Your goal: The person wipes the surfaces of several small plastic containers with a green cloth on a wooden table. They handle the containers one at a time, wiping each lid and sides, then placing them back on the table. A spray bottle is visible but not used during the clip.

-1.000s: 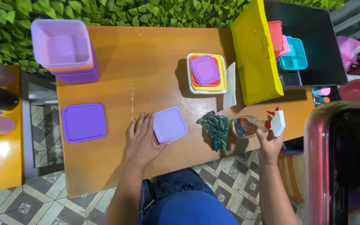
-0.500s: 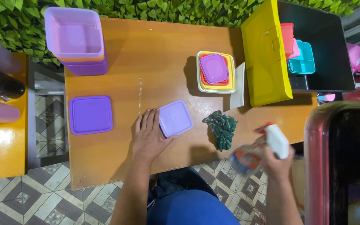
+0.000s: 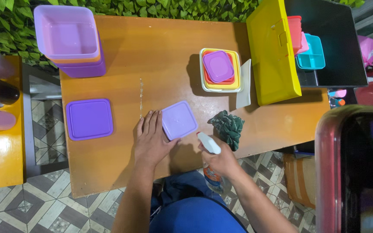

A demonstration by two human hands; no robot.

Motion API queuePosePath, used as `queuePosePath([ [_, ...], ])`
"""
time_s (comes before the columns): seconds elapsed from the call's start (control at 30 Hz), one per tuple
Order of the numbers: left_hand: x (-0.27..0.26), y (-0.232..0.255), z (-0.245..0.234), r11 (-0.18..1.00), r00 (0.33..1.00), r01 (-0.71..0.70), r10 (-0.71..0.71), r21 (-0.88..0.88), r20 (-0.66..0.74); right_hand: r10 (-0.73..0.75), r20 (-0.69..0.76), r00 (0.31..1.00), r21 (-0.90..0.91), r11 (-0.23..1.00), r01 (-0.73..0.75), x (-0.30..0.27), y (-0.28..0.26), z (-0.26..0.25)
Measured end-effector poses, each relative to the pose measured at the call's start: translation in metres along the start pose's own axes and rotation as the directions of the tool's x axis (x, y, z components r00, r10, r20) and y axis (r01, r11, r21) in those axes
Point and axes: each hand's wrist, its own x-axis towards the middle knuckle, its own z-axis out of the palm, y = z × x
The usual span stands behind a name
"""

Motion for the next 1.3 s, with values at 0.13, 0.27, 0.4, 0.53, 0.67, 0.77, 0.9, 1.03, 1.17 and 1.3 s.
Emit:
queuePosePath([
  [0.13, 0.001, -0.001, -0.001, 1.0, 1.0, -0.005, 0.005, -0.022, 0.008, 0.092, -0.111, 0.99, 0.152, 0.986, -0.074, -0.016, 0.002, -0.016],
  [0.27, -0.001, 0.0, -0.004, 1.0, 1.0, -0.01, 0.01, -0.025, 0.008, -0.087, -0.406, 0.91, 0.104, 0.985, 0.14, -0.041, 0.015, -0.065],
  [0.4, -0.001, 0.002, -0.007, 1.0, 1.0, -0.014, 0.014, -0.007, 0.028, -0.267, -0.623, 0.735, 0.15, 0.882, 0.448, -0.044, 0.042, -0.113],
  [0.53, -0.001, 0.002, -0.01, 1.0, 0.999, -0.017, 0.018, -0.012, 0.039, -0.337, -0.747, 0.572, 0.1, 0.795, 0.599, -0.024, 0.076, -0.139],
  [0.67, -0.002, 0.002, -0.009, 0.999, 0.999, -0.033, 0.032, 0.014, 0.019, -0.392, -0.765, 0.51, -0.025, 0.811, 0.585, -0.004, 0.109, -0.137],
  [0.77, -0.002, 0.003, -0.008, 0.999, 0.999, -0.03, 0.03, 0.013, 0.01, -0.358, -0.773, 0.524, 0.025, 0.807, 0.589, 0.001, 0.123, -0.128],
  [0.9, -0.002, 0.003, -0.006, 0.999, 1.0, -0.026, 0.026, 0.034, 0.015, -0.444, -0.741, 0.503, -0.098, 0.813, 0.574, 0.007, 0.13, -0.123],
  [1.03, -0.001, 0.004, -0.006, 0.999, 0.999, -0.018, 0.017, 0.038, 0.027, -0.461, -0.744, 0.484, -0.081, 0.781, 0.62, 0.023, 0.13, -0.123],
  [1.17, -0.001, 0.004, -0.006, 1.0, 1.0, -0.018, 0.018, 0.02, 0.018, -0.468, -0.737, 0.488, -0.039, 0.75, 0.661, 0.035, 0.129, -0.127],
  [1.3, -0.001, 0.004, -0.006, 1.0, 1.0, -0.023, 0.023, 0.021, 0.017, -0.455, -0.708, 0.54, -0.042, 0.79, 0.611, 0.033, 0.136, -0.124],
])
